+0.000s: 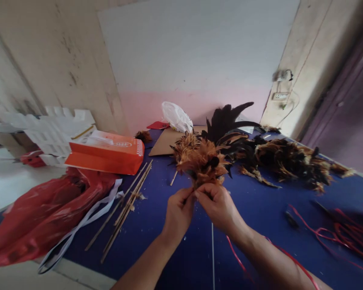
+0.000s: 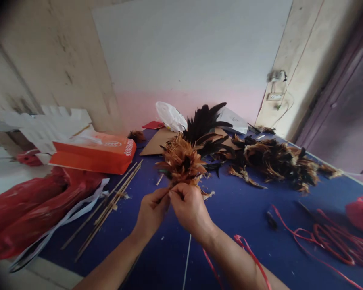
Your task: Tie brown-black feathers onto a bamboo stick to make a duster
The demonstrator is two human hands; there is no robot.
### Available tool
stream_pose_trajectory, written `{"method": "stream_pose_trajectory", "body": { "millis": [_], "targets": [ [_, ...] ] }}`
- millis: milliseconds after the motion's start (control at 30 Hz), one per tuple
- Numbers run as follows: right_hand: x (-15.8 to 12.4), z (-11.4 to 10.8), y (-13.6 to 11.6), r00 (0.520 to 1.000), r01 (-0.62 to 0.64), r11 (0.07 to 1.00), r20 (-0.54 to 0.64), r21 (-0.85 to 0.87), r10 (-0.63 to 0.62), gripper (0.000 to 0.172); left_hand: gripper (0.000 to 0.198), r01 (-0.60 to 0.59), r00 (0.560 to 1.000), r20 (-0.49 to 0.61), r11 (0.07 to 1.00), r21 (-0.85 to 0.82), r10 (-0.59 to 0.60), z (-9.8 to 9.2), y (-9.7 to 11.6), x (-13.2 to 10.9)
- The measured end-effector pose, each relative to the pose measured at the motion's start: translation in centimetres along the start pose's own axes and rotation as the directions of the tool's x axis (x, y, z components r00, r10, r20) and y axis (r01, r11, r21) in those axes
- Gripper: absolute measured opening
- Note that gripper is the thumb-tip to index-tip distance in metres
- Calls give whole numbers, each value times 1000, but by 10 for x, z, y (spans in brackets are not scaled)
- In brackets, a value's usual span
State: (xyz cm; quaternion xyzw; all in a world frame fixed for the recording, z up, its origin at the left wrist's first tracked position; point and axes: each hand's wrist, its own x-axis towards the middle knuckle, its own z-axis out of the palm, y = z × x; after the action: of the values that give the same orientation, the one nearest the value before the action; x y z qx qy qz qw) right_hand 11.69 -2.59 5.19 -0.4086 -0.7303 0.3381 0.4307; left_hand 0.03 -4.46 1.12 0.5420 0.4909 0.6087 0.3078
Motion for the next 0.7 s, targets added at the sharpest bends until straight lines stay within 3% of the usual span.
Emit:
{"method": "stream_pose_trajectory", "body": {
  "millis": [67, 133, 267, 400, 533, 700],
  "targets": [
    [0, -3, -7, 999, 9, 999, -34, 32, -8, 18, 21, -113, 993, -20, 992, 58, 114, 2, 7, -3],
    [1, -7, -11, 1000, -14, 994, -23, 111, 17, 17, 21, -150, 988, -23, 987, 54, 151, 2, 13, -5],
    [0, -20, -5, 993, -75, 979, 102, 190, 56, 17, 25, 52, 999, 13, 989, -139, -51, -3, 20, -6],
    [-5, -32, 8, 988, -100, 970, 139, 223, 70, 13, 29, 250, 968, 61, 924, -288, -243, -6, 23, -11],
    [-10, -37, 13, 980, -116, 947, 189, 301, 60, 18, 28, 298, 955, 116, 889, -347, -275, 0, 27, -21],
    [-14, -37, 12, 970, -167, 902, 232, 398, 77, 22, 25, 292, 956, 94, 880, -375, -277, 8, 30, -29]
  ]
}}
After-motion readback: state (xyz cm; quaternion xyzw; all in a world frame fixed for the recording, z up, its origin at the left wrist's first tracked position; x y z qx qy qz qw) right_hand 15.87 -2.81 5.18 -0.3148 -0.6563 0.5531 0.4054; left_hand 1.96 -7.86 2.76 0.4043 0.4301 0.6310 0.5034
